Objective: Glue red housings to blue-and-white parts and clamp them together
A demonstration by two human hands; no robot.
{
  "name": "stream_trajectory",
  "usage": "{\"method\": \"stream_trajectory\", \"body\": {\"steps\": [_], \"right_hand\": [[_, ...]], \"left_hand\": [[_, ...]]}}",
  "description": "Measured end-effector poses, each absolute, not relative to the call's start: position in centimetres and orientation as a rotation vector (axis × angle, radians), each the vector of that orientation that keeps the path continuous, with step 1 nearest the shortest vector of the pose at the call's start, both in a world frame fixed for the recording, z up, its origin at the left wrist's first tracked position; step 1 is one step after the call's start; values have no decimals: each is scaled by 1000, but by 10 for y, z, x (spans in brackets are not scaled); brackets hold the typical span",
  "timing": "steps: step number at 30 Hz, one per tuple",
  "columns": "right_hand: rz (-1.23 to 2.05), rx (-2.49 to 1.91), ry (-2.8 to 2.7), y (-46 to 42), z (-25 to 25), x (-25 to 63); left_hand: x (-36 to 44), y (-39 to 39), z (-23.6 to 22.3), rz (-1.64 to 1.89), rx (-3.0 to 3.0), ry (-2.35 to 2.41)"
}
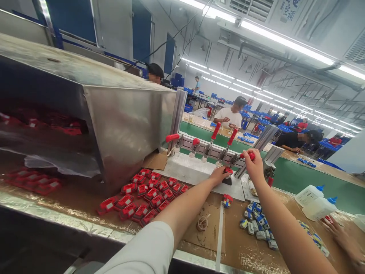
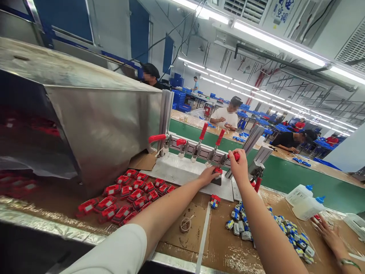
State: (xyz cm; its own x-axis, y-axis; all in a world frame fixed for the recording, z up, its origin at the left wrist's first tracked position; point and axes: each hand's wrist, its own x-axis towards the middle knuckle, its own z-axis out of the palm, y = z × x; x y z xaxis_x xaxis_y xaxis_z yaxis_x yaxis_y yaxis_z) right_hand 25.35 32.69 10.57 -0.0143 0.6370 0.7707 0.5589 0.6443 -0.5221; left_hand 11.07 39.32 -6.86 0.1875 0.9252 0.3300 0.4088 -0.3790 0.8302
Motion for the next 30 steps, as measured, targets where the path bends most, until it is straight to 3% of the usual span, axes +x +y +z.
{"method": "stream_trajectory", "body": {"steps": [6, 17, 30], "right_hand": [[290, -941, -1628, 309, 69, 247], [179, -830, -1743, 299, 26, 250], [68, -1032, -1797, 284, -22, 255]], "left_hand": [[108, 393, -70, 1132, 1920, 1222], [109, 392, -68, 1134, 1926, 1232], [109, 390, -67, 1127, 1910, 1250]]}}
